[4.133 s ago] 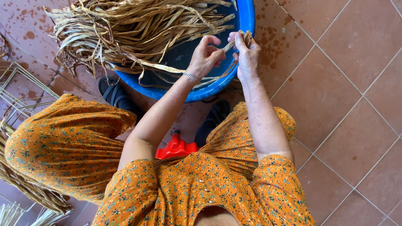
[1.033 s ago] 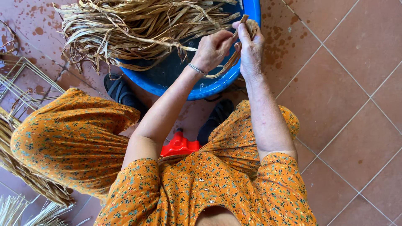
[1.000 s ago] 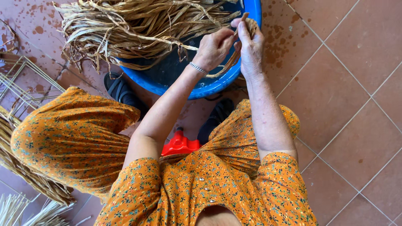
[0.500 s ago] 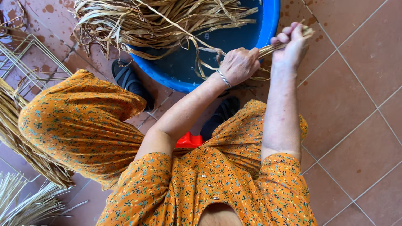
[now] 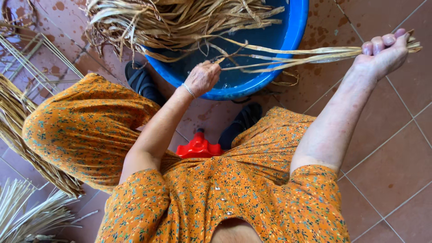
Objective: The person sits on a small red stool and processes dried plant strips from a blue basin. They repeatedly pull apart the strips by hand, occasionally using scissors to trim them, and place the processed pieces onto a metal drying rack beside them.
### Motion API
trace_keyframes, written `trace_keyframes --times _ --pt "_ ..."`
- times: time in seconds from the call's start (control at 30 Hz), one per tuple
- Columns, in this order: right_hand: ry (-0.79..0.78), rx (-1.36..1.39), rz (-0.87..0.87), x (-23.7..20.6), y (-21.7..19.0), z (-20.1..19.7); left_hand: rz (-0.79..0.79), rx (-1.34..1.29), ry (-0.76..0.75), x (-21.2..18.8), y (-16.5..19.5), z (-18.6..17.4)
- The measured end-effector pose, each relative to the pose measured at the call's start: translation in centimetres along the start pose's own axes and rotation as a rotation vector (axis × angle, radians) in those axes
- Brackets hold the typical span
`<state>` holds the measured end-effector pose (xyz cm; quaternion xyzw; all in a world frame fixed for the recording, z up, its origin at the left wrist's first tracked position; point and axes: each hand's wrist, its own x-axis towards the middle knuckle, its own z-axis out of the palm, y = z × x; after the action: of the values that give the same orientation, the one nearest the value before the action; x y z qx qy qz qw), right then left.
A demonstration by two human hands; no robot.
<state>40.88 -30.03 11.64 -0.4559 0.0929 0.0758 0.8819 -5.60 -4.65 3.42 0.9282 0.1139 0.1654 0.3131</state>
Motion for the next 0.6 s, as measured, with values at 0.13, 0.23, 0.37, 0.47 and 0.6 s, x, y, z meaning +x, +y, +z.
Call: trace_keyframes --times 0.13,0.23,0.37,0.47,0.6 --pt "-0.006 -0.082 -0.108 0.2 -0.7 -0.5 -0.221 0.16 -0.16 -1.3 -2.9 -0.2" --pt "-0.067 -0.109 -0.145 -0.8 -1.2 -0.4 -0.516 0.197 -0.349 -2.0 -4.5 -1.7" --pt "-0.242 -0.166 -0.11 -3.8 0.3 0.7 -0.599 0.376 -0.602 0.4 -4.8 -2.7" --pt "-0.334 -0.179 0.111 -7.3 4.4 1.9 -0.612 0.378 -0.662 4.1 -3.7 -2.9" --pt "-0.229 -0.137 0.344 -10.7 9.1 3.5 -0.331 0.456 -0.293 8.7 -1.4 -1.4"
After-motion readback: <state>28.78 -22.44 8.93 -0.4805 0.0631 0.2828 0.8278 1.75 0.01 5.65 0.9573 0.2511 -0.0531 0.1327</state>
